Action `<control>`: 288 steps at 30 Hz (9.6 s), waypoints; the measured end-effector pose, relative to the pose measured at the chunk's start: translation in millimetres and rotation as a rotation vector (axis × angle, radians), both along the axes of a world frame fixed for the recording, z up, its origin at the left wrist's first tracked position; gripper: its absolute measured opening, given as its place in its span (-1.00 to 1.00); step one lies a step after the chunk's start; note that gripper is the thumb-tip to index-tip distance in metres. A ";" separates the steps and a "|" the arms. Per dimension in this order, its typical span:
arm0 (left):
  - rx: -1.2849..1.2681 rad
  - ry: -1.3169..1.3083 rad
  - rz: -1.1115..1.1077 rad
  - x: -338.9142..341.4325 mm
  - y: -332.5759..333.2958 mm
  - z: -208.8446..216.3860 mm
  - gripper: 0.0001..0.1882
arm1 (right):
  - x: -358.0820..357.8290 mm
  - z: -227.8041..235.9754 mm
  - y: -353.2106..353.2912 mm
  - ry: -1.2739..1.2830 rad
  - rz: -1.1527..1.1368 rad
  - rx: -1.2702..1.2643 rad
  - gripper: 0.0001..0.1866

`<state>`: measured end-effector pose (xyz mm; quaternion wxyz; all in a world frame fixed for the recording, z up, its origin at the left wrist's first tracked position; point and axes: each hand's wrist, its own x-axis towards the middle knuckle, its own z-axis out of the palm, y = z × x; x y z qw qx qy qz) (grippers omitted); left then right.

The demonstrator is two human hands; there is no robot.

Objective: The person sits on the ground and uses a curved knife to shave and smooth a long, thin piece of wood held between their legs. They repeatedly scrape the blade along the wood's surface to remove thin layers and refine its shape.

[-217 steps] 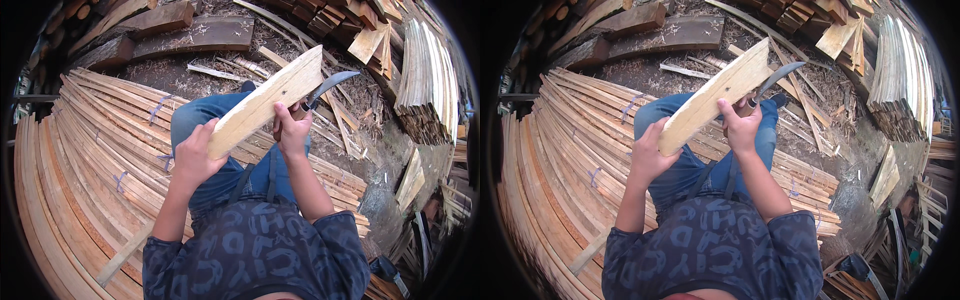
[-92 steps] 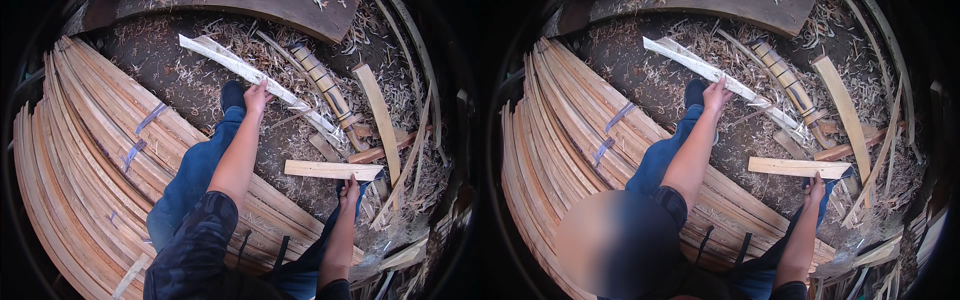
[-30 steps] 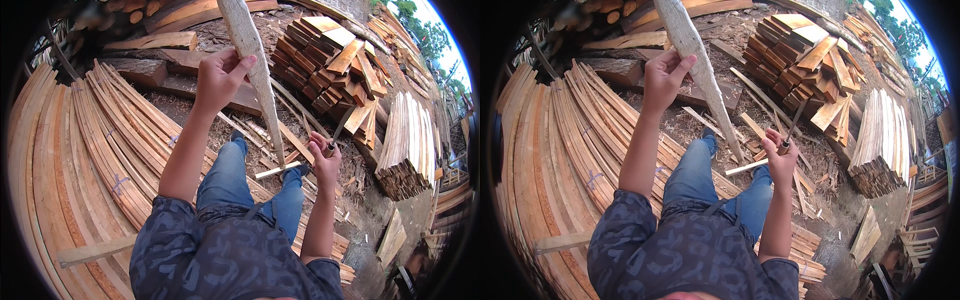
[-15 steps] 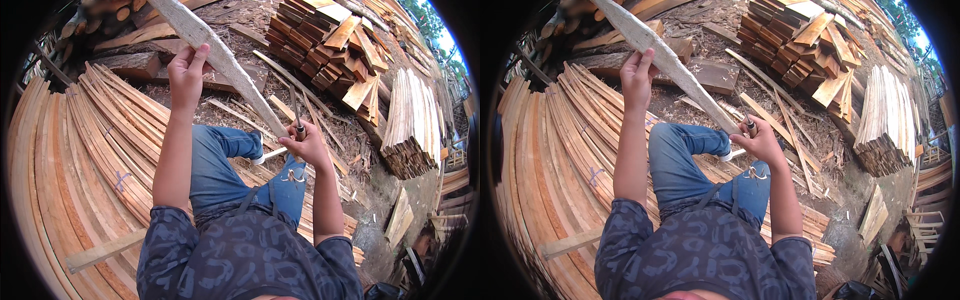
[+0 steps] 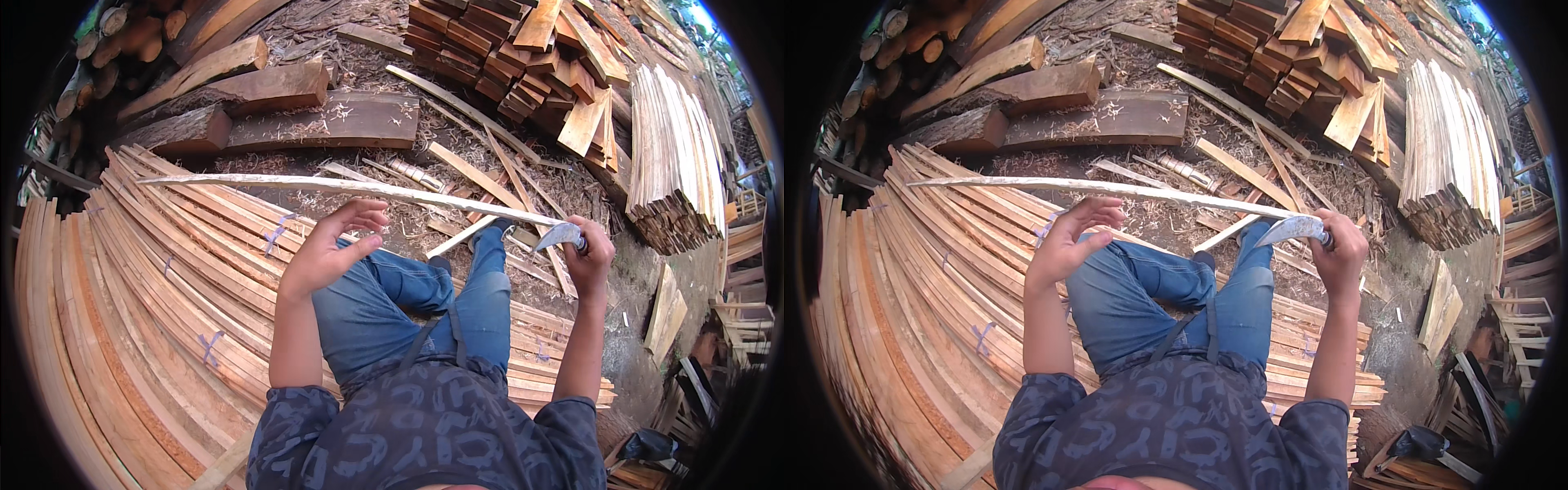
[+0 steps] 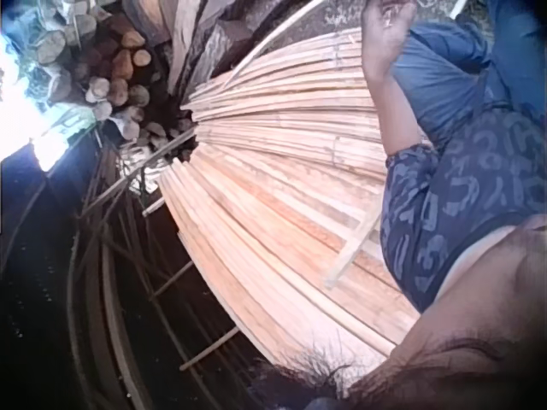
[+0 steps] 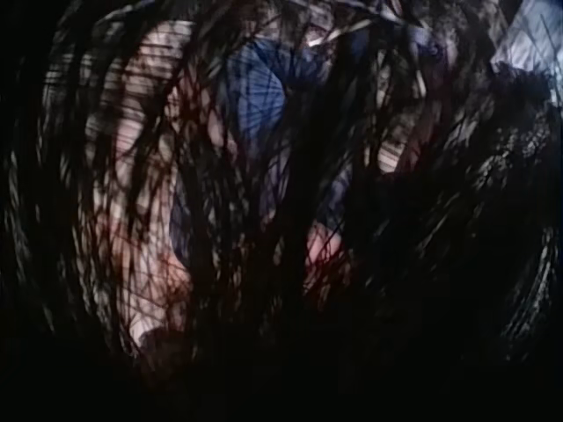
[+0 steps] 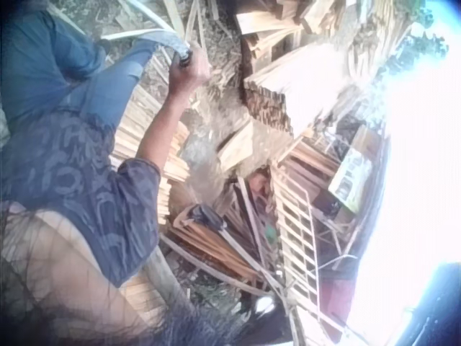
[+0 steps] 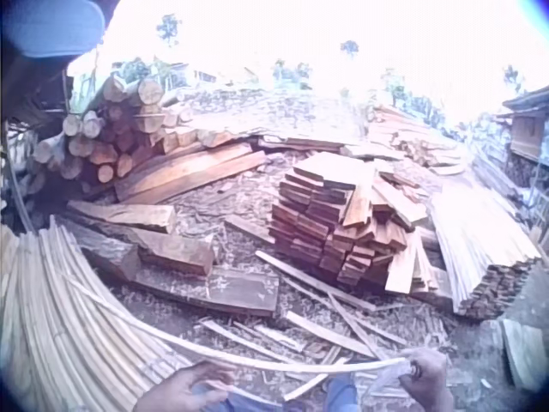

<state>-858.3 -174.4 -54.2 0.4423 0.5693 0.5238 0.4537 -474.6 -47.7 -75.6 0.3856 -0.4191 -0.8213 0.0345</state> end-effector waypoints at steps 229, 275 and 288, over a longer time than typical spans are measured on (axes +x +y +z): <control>-0.766 0.298 0.419 1.7 -117.5 -157.4 -0.68 | -196.5 -168.2 -31.9 -0.588 0.386 -0.286 -0.45; -0.739 0.209 0.297 8.5 -119.6 -158.4 -0.60 | -200.9 -147.8 -54.7 -0.529 0.302 -0.420 -0.50; -0.775 0.271 0.253 4.1 -114.9 -155.2 -0.61 | -182.7 -140.5 -41.1 -0.669 0.272 -0.397 -0.37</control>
